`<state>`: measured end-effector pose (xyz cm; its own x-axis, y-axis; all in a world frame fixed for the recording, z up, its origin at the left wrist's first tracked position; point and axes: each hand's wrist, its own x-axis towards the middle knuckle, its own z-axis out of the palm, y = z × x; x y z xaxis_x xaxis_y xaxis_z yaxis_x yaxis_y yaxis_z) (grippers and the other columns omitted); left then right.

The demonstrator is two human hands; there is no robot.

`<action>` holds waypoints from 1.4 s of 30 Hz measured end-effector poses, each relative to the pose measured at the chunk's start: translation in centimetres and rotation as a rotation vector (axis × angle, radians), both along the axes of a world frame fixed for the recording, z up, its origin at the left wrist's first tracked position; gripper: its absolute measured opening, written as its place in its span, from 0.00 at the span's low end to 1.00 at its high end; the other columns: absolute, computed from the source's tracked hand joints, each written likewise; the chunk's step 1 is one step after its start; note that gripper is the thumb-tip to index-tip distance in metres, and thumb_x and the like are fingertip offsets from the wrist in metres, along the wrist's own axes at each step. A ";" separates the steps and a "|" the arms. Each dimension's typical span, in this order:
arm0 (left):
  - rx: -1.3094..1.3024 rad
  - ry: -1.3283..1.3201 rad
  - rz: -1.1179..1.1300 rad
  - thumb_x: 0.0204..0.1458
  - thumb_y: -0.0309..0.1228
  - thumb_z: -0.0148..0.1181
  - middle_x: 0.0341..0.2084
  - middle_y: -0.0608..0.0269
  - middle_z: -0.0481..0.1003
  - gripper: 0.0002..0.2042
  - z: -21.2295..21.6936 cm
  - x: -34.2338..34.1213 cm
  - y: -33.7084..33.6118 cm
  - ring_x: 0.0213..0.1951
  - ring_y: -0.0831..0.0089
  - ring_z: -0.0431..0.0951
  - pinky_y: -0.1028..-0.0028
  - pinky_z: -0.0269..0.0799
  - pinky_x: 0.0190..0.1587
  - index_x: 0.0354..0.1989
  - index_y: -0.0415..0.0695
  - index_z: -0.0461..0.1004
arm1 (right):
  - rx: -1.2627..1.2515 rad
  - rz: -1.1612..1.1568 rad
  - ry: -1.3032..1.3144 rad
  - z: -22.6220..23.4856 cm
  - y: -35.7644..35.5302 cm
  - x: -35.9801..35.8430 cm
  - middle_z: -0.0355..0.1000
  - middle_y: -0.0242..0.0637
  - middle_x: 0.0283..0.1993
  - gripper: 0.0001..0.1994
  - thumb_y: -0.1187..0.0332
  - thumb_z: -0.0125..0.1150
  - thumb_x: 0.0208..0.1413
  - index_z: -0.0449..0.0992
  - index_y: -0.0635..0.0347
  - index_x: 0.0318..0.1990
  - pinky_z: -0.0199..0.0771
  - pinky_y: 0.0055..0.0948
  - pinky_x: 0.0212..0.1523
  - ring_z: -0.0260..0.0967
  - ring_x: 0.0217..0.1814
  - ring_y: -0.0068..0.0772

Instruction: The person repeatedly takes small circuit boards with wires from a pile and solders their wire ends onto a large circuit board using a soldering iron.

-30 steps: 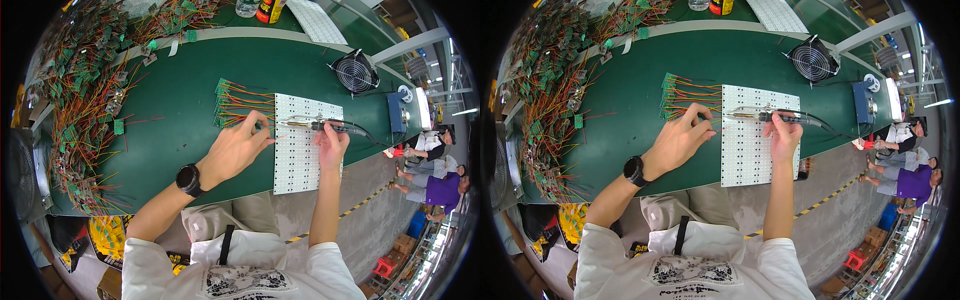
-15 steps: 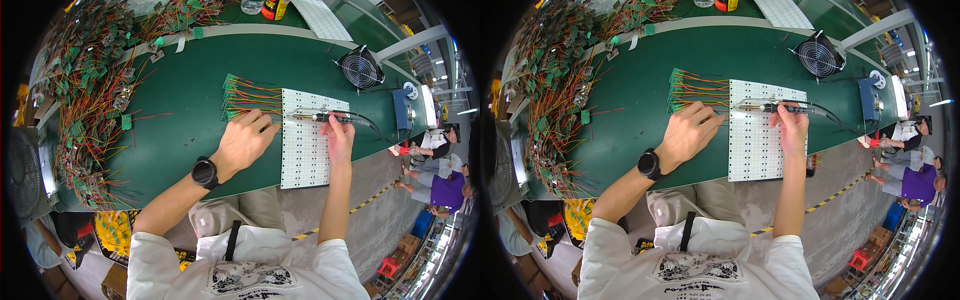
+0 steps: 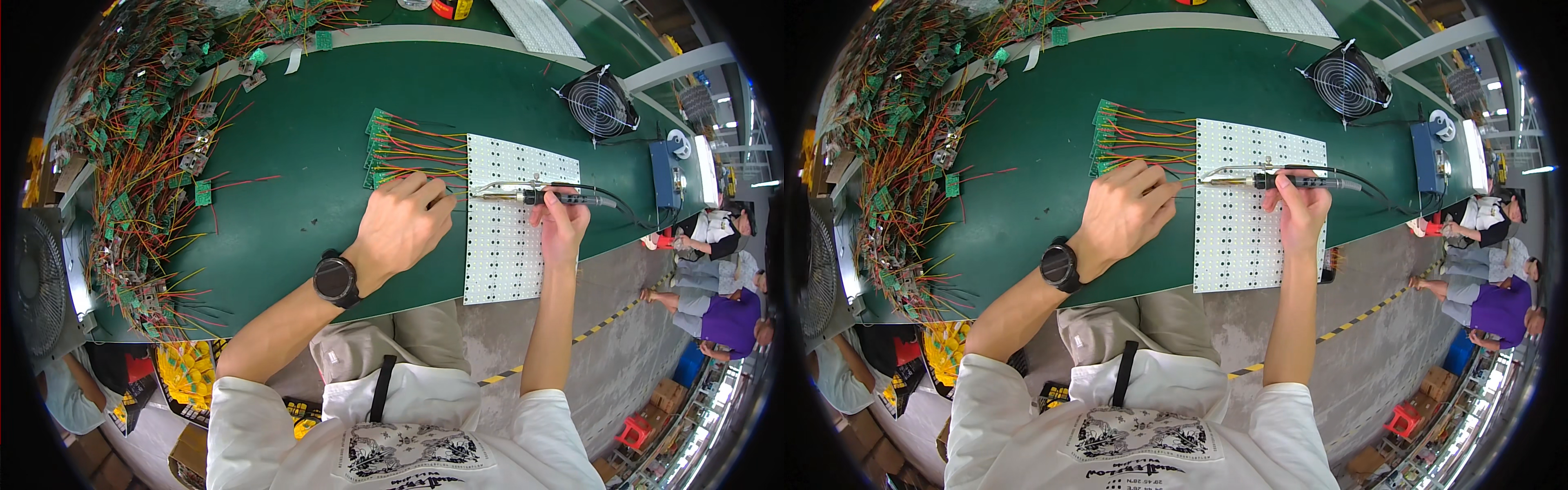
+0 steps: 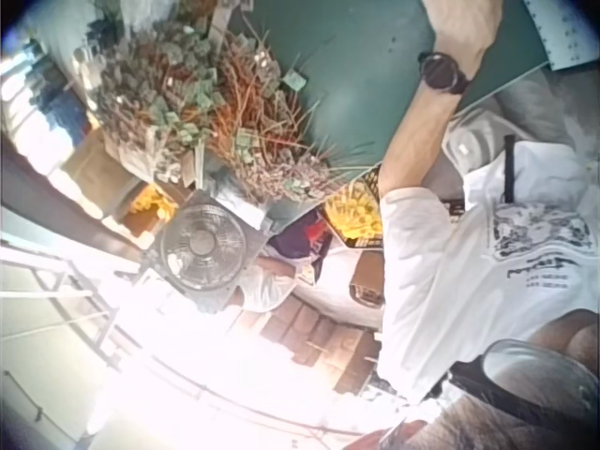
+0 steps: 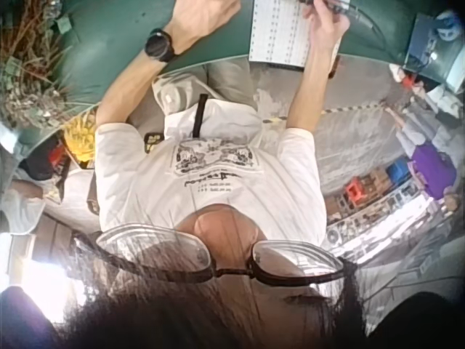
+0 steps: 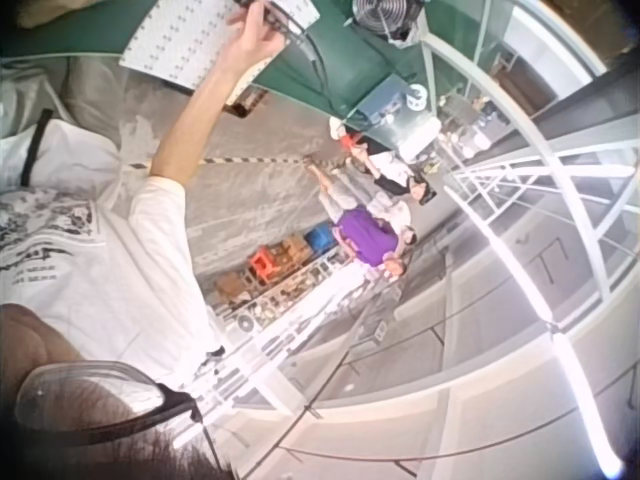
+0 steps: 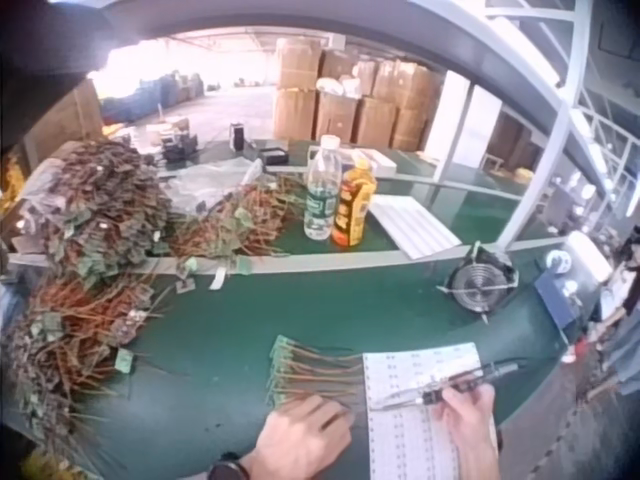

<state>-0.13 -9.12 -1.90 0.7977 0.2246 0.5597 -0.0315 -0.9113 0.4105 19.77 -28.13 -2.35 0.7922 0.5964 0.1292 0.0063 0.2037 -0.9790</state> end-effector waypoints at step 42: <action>-0.048 -0.020 0.003 0.41 0.24 0.64 0.24 0.68 0.71 0.06 -0.3 0.0 -0.1 0.28 0.70 0.72 0.70 0.71 0.28 0.30 0.44 0.78 | 0.015 -0.015 0.007 0.1 0.0 -0.1 0.74 0.42 0.31 0.08 0.76 0.61 0.54 0.75 0.72 0.39 0.66 0.26 0.20 0.69 0.19 0.29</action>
